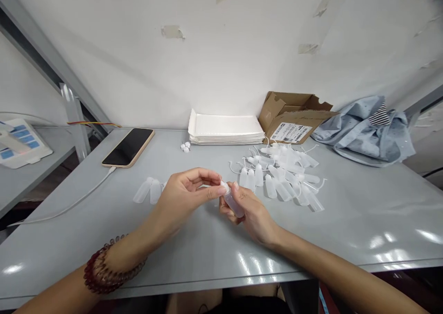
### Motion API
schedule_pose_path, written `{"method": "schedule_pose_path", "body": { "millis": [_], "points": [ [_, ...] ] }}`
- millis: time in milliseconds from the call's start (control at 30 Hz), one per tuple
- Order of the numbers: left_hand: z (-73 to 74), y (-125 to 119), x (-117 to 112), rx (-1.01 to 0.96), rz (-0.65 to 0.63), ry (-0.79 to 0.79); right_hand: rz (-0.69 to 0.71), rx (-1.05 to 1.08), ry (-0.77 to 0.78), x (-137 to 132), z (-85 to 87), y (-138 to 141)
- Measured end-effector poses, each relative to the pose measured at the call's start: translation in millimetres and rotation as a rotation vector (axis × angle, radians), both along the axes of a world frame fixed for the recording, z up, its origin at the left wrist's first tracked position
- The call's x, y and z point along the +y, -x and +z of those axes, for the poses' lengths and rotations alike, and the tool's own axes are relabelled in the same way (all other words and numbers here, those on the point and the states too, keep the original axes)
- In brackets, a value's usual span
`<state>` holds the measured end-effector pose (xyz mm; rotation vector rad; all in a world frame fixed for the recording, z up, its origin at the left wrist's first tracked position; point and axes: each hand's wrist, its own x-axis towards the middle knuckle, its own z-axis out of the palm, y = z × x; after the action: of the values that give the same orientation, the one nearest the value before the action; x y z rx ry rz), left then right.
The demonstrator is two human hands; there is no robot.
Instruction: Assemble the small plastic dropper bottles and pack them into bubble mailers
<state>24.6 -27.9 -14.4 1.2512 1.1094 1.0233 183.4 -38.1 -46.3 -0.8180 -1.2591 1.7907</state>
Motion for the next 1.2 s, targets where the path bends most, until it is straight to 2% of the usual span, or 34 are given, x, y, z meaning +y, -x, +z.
{"method": "schedule_pose_path", "body": {
  "millis": [67,233,367,467,600,733,833,933,1000,1100,1200],
  "points": [
    [-1.4,0.0,1.4,0.028,-0.041,0.03,-0.02,-0.001,-0.035,0.4,1.2,-0.2],
    [2.2,2.0,2.3,0.113,-0.086,-0.007,-0.032,-0.073,-0.122,-1.8,5.5,-0.3],
    [7.3,6.6,4.9,0.14,-0.208,-0.007,-0.046,-0.088,-0.159,-3.9,4.7,-0.3],
    [9.6,11.9,9.1,0.159,-0.326,-0.066,-0.003,-0.046,-0.054,-3.2,3.7,-0.8],
    [9.5,18.1,15.2,0.127,-0.459,-0.158,0.103,0.044,0.211,-1.1,4.4,-1.5],
    [8.9,20.1,17.9,0.119,-0.522,-0.183,0.181,0.089,0.337,-0.4,5.2,-0.5],
    [8.7,19.5,17.3,0.112,-0.52,-0.161,0.135,0.029,0.239,-0.7,3.9,0.7],
    [7.6,18.3,15.7,0.15,-0.441,-0.122,0.037,-0.099,0.028,-1.3,3.0,1.2],
    [6.7,17.3,14.9,0.189,-0.378,-0.088,0.014,-0.147,-0.058,-1.7,4.7,0.8],
    [6.7,15.7,14.6,0.211,-0.328,-0.057,0.036,-0.193,-0.099,-2.5,10.3,-0.3],
    [7.9,14.5,14.4,0.195,-0.341,-0.041,0.036,-0.252,-0.109,-3.6,14.6,-1.3]
  ]
}}
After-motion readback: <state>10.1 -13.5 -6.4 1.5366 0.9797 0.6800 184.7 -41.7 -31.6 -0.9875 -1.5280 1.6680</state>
